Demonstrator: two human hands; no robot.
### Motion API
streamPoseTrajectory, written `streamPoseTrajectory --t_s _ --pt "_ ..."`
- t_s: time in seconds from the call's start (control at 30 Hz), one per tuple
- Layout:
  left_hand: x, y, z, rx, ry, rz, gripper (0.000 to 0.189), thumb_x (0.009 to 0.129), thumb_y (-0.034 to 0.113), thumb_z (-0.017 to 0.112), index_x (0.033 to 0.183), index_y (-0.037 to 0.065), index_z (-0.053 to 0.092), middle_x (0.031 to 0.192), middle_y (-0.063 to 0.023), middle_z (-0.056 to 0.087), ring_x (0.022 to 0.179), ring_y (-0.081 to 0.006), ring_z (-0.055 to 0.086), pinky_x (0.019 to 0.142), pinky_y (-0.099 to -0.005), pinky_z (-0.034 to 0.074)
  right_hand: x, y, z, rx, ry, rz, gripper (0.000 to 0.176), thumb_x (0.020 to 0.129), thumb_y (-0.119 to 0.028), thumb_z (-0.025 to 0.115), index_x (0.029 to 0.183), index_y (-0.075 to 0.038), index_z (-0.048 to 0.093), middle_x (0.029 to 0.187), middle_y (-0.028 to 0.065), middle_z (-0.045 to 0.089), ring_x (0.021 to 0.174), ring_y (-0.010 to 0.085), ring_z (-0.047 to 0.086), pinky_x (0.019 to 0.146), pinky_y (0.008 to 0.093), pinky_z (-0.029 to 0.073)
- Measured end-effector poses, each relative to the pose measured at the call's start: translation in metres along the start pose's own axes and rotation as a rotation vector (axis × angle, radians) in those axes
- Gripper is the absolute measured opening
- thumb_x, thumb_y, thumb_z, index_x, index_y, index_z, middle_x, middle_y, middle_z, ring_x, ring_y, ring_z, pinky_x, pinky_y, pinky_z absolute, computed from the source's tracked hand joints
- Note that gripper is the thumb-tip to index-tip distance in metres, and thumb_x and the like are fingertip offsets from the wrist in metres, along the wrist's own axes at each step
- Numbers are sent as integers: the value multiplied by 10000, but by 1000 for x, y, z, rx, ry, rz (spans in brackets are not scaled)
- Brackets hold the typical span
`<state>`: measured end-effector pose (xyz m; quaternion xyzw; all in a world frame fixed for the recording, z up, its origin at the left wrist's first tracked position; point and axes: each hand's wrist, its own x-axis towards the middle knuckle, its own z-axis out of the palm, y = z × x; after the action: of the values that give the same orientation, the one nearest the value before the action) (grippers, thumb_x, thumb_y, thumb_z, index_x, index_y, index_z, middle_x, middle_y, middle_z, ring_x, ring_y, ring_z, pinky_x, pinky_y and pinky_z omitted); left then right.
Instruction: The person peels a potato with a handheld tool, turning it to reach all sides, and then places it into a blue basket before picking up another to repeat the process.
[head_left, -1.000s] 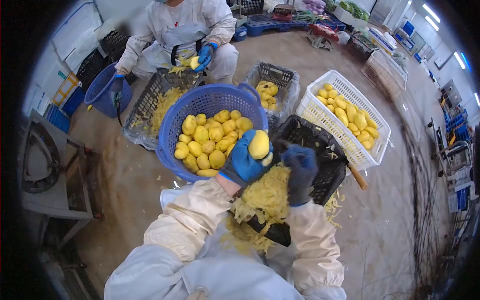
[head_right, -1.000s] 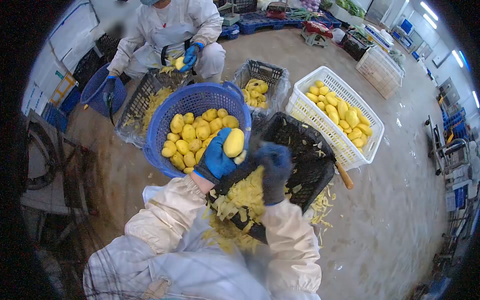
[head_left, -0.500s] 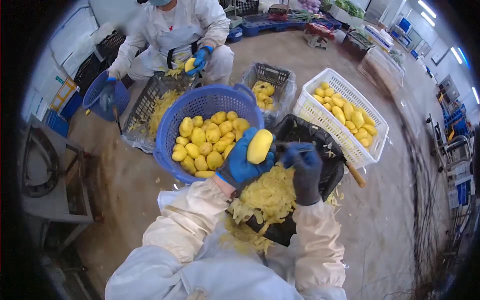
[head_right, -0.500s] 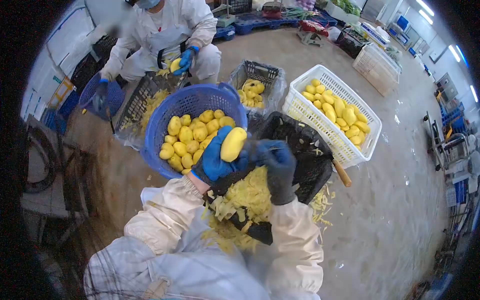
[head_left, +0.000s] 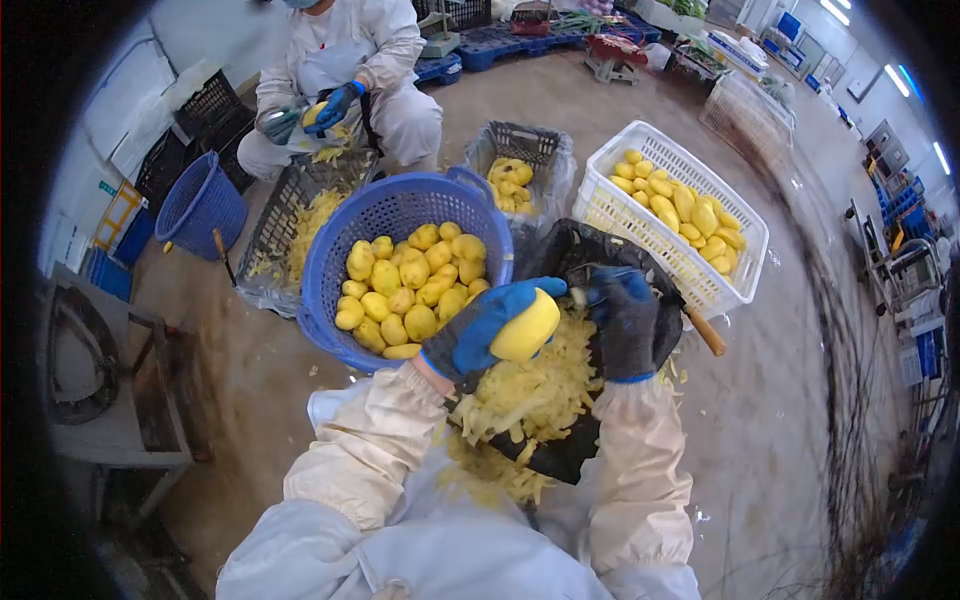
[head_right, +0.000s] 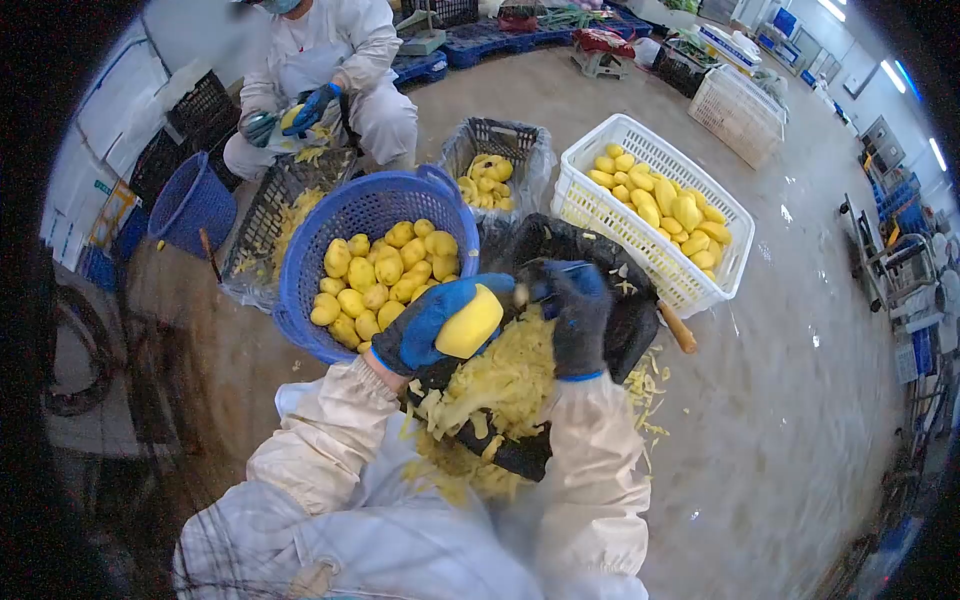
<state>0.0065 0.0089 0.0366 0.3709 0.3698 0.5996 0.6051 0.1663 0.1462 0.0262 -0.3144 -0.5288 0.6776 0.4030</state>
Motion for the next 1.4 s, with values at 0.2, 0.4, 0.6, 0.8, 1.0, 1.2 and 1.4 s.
streamPoseTrajectory --t_s 0.2,0.4,0.6,0.8,1.0,1.2,1.4 --pt "15 -28 -9 736 185 878 490 991 353 447 1379 55 429 1038 -46 613 900 -127 613 715 -258 515 -32 -24 28 15 -201 94 152 889 -197 634 884 -46 635 714 27 622 574 75 533 514 199 400" --pt "7 -11 -7 -111 0 145 546 978 432 450 1385 69 411 1103 -104 616 896 -198 633 708 -324 552 0 -14 -10 248 57 -15 113 907 -165 615 879 -56 615 713 -1 594 587 67 522 512 205 415" --pt "19 -37 -30 -694 -160 -30 537 1014 440 331 1384 59 410 1193 -116 574 953 -192 581 809 -330 501 -28 -31 22 110 -199 75 136 897 -184 639 885 -51 612 723 8 614 591 68 541 515 202 432" --pt "5 -11 3 219 124 153 588 995 457 381 1387 19 397 1147 -75 588 930 -175 570 830 -284 477 -20 -16 22 -89 -187 15 157 895 -203 634 876 -47 619 720 14 621 575 70 564 501 190 416" --pt "7 -15 -12 189 118 225 758 886 504 583 1427 24 353 1009 -69 607 817 -160 604 753 -270 498 -17 -36 4 64 -70 46 165 886 -203 639 898 -39 628 701 17 601 552 68 513 486 199 411" --pt "6 -11 -10 680 61 277 1029 678 506 790 1450 15 319 1010 -28 598 928 -123 560 897 -274 437 -3 -23 -6 -126 29 -11 114 854 -161 657 873 -49 649 711 9 628 575 67 554 487 199 414" --pt "4 -10 -4 780 179 363 965 639 363 843 1416 24 382 910 -74 623 825 -175 601 776 -311 483 -15 -14 7 -198 -116 -1 70 835 -107 675 864 -47 653 702 9 625 581 62 549 508 191 419"
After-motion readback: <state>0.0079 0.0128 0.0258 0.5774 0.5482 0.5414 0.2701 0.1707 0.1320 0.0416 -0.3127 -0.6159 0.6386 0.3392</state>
